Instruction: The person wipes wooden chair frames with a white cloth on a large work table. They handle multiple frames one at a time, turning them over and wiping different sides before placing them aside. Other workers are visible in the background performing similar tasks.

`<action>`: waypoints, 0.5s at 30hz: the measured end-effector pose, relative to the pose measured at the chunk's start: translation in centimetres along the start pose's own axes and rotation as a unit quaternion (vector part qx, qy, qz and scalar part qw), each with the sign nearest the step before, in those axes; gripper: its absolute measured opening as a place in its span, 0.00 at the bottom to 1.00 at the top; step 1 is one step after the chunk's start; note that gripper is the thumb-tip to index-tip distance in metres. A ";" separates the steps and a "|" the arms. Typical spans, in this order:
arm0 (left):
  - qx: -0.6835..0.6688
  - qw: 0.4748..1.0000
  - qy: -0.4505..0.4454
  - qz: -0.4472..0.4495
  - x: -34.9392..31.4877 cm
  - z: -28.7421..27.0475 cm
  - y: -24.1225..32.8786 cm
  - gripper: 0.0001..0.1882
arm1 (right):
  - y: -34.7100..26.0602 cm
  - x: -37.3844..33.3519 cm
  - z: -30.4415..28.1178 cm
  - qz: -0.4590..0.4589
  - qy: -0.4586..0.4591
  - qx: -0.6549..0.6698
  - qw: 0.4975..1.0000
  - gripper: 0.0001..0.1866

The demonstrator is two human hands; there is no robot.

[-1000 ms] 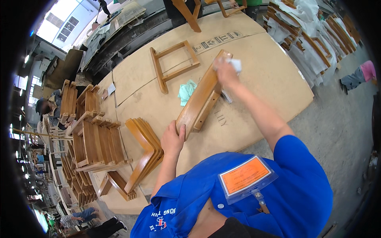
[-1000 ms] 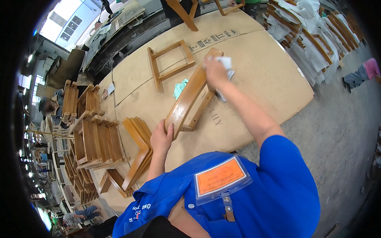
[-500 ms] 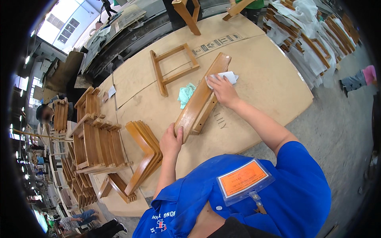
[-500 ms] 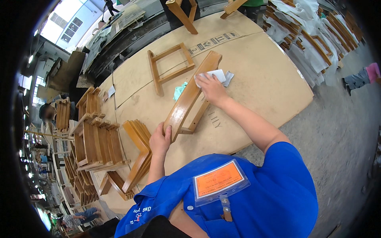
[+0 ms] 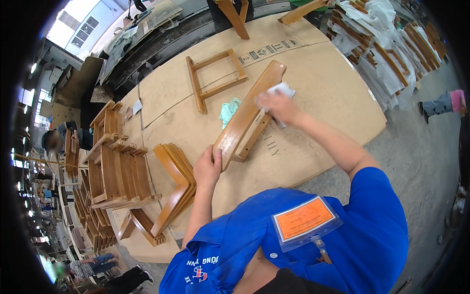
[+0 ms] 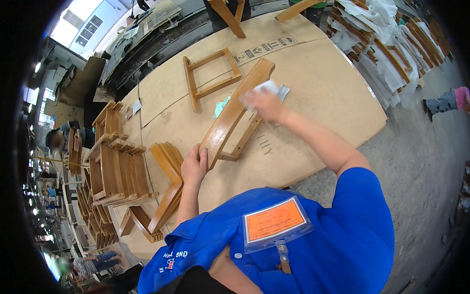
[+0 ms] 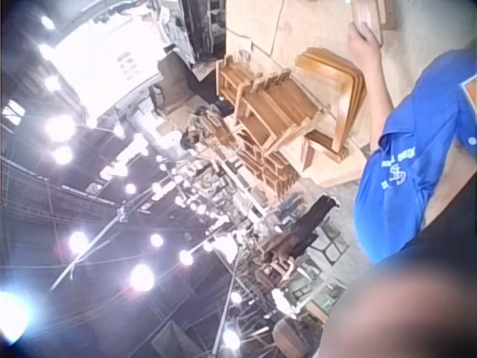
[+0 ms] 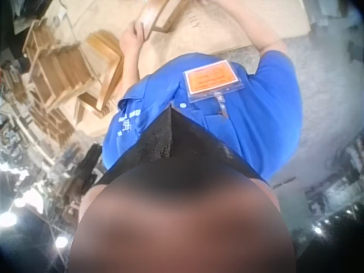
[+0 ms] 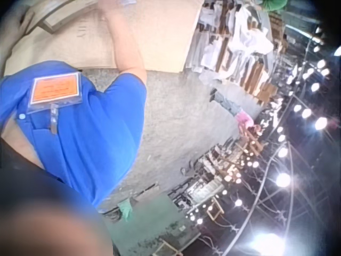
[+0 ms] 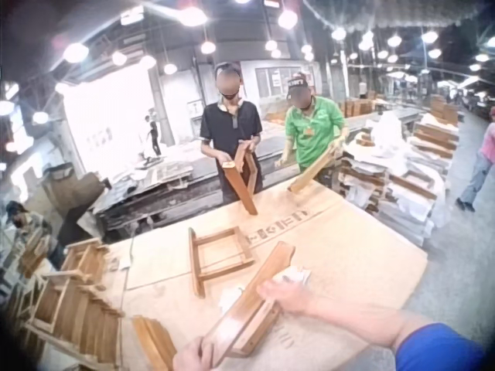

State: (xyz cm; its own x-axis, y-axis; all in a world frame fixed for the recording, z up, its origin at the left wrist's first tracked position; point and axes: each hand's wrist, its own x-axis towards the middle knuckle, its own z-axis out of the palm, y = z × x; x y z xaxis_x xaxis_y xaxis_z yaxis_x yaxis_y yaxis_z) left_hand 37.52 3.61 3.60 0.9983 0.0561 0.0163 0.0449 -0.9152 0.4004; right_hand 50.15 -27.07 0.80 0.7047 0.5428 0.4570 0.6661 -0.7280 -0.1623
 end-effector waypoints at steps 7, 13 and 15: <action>-0.010 1.000 0.014 0.007 0.0 0.2 0.0 0.23 | 8.3 -0.1 0.9 0.084 -0.026 -0.064 0.994 0.25; -0.011 1.000 0.012 0.018 -0.6 0.4 0.2 0.24 | 6.5 -0.7 -0.3 0.057 -0.019 -0.077 0.995 0.26; -0.013 1.000 0.013 0.014 -0.7 0.5 0.2 0.24 | 6.9 -0.7 -0.7 0.071 -0.055 -0.091 0.992 0.27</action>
State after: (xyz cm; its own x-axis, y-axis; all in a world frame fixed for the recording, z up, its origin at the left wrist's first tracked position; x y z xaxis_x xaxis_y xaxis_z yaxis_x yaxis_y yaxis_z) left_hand 36.82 3.22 3.22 0.9979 0.0411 0.0510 0.0157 -0.9058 0.4233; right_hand 54.08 -32.71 -0.01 0.8176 0.4644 0.3404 0.5099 -0.8586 -0.0532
